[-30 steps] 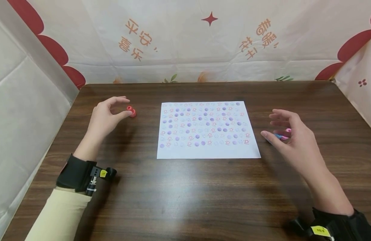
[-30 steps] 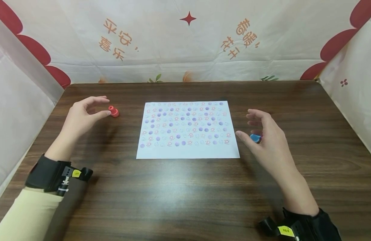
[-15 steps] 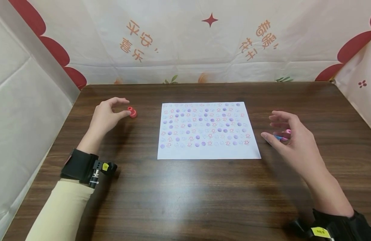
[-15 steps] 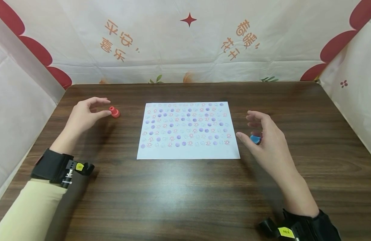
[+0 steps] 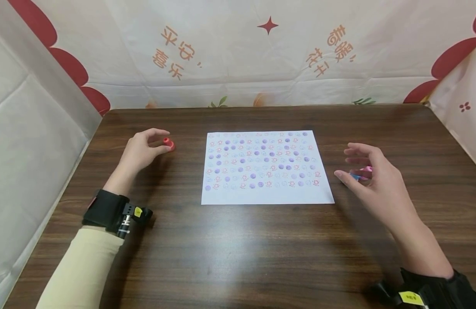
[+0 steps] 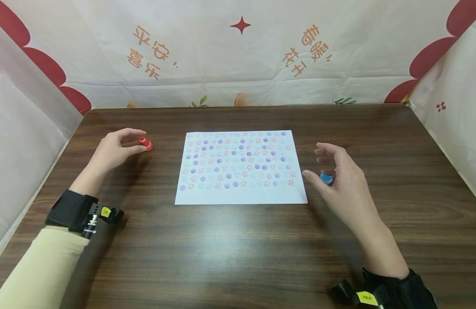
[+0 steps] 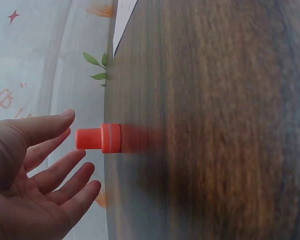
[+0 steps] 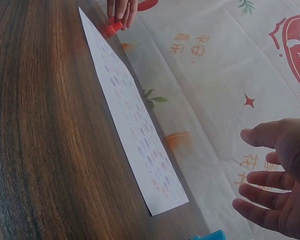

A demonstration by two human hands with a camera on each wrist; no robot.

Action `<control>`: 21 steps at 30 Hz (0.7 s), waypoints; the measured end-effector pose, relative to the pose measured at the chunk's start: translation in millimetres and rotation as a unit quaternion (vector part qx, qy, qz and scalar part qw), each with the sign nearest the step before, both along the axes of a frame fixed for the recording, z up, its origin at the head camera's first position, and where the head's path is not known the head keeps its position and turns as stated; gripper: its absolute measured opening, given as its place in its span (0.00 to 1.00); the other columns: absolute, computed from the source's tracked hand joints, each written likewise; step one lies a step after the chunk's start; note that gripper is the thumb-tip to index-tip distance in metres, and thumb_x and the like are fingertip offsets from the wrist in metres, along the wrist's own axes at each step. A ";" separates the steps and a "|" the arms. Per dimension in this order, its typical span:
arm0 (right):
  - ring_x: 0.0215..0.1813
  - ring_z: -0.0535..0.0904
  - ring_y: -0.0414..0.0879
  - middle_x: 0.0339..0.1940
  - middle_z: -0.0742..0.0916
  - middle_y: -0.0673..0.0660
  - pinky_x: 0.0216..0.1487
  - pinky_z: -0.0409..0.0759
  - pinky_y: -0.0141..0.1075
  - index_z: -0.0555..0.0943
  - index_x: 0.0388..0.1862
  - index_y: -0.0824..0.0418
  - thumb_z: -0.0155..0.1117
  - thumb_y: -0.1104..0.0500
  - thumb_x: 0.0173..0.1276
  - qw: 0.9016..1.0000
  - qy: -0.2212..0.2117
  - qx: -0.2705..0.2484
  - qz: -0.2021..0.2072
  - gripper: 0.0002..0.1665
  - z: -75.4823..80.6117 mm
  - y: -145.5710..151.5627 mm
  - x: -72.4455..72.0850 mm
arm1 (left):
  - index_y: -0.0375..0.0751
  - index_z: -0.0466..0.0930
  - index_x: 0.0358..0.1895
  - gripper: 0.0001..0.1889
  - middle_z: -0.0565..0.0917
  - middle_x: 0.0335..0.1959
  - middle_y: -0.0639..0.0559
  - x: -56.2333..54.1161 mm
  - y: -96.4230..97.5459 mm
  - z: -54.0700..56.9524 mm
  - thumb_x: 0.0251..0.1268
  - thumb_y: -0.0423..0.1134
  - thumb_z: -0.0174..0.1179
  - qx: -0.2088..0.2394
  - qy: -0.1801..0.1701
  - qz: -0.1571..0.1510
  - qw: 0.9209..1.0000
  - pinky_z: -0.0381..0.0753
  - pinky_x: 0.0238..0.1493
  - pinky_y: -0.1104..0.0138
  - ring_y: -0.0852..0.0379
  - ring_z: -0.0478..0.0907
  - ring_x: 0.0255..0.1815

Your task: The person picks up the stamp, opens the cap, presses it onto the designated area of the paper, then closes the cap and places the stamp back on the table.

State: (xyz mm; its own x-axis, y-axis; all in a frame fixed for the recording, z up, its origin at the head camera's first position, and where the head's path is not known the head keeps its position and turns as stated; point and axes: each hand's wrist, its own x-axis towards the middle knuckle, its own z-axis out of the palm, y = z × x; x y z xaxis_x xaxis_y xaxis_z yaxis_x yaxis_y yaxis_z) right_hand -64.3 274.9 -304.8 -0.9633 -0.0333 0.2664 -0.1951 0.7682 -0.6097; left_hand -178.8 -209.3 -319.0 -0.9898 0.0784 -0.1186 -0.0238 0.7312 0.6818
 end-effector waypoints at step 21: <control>0.51 0.69 0.20 0.59 0.82 0.63 0.48 0.63 0.09 0.67 0.71 0.58 0.74 0.65 0.60 1.000 0.000 -0.002 0.007 0.41 -0.3 -1.4 -2.7 | 0.37 0.77 0.60 0.19 0.80 0.60 0.34 -4.2 1.4 -5.7 0.69 0.38 0.63 -0.005 -0.005 0.014 1.000 0.75 0.59 0.49 0.39 0.78 0.61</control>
